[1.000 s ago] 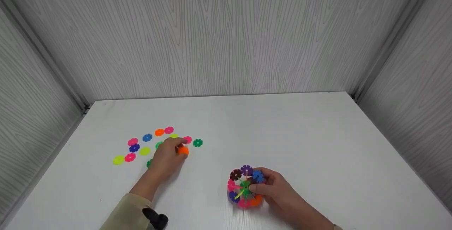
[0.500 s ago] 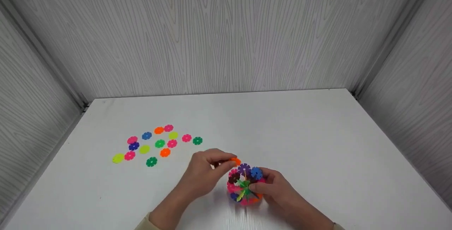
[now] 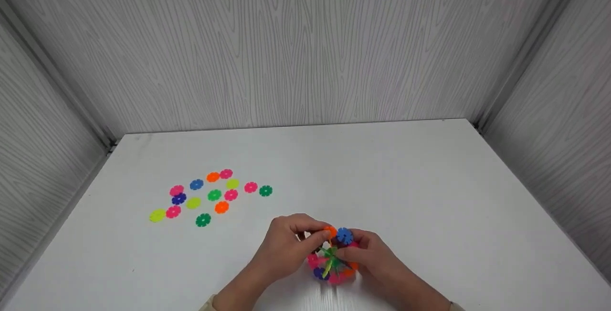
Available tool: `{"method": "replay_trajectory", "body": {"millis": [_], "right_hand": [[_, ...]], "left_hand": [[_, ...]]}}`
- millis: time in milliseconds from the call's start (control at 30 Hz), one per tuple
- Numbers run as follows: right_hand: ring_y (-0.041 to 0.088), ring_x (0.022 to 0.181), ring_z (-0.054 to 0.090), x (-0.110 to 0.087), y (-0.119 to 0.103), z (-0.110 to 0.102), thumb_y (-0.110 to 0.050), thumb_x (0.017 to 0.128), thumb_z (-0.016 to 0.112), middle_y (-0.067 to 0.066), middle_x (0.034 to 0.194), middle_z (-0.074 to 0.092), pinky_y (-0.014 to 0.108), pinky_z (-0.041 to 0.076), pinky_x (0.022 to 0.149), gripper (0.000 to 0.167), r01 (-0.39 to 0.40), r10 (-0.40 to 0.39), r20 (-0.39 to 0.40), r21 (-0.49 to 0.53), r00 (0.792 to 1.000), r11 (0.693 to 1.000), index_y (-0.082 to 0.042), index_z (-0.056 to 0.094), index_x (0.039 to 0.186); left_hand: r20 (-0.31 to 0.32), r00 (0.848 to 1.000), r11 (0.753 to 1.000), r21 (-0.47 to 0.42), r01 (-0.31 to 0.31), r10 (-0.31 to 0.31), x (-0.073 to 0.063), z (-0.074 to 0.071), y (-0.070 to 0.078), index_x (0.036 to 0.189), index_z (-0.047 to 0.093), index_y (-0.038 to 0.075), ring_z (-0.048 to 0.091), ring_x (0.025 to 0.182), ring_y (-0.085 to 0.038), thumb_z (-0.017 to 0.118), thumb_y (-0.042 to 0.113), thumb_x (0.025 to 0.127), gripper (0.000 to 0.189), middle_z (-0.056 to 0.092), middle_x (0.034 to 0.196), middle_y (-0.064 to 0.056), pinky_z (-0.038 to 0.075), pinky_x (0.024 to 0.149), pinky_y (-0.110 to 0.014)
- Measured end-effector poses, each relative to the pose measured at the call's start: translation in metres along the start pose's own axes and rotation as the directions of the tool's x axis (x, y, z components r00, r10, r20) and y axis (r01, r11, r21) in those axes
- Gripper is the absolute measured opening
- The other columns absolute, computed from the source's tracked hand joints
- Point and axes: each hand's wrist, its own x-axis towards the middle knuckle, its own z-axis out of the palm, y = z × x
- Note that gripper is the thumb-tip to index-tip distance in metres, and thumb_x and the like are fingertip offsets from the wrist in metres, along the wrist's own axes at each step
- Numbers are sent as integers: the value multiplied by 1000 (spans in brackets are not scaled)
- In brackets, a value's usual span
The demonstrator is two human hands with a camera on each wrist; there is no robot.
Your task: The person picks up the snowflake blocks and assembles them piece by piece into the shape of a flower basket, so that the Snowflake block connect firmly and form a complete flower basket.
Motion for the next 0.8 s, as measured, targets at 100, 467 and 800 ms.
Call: {"method": "replay_trajectory", "body": {"millis": [100, 467, 800], "right_hand": [[19, 111, 69, 1, 0, -1, -14, 97, 72, 10, 120, 75, 27, 54, 102, 35, -8, 8, -5, -2, 1000, 1000, 5, 68, 126], [20, 113, 70, 1, -3, -1, -19, 97, 75, 11, 121, 76, 27, 52, 104, 37, -27, 22, -57, -92, 998, 995, 3, 71, 127], [17, 99, 68, 2, -2, 0, -21, 95, 78, 5, 108, 77, 25, 55, 96, 32, -47, 32, -104, -148, 994, 988, 0, 75, 119]], "left_hand": [[-17, 999, 999, -21, 27, -27, -1, 3, 0, 109, 86, 24, 70, 92, -17, 77, 28, 100, 13, 79, 98, 13, 53, 80, -33], [-10, 1000, 1000, 28, 8, -8, 1, 2, -1, 99, 87, 27, 67, 93, -18, 79, 28, 98, 8, 74, 92, 11, 53, 82, -37], [13, 1000, 998, 54, -9, 9, -1, 3, -4, 96, 87, 24, 65, 90, -16, 76, 22, 99, 11, 71, 89, 11, 54, 83, -39]]}}
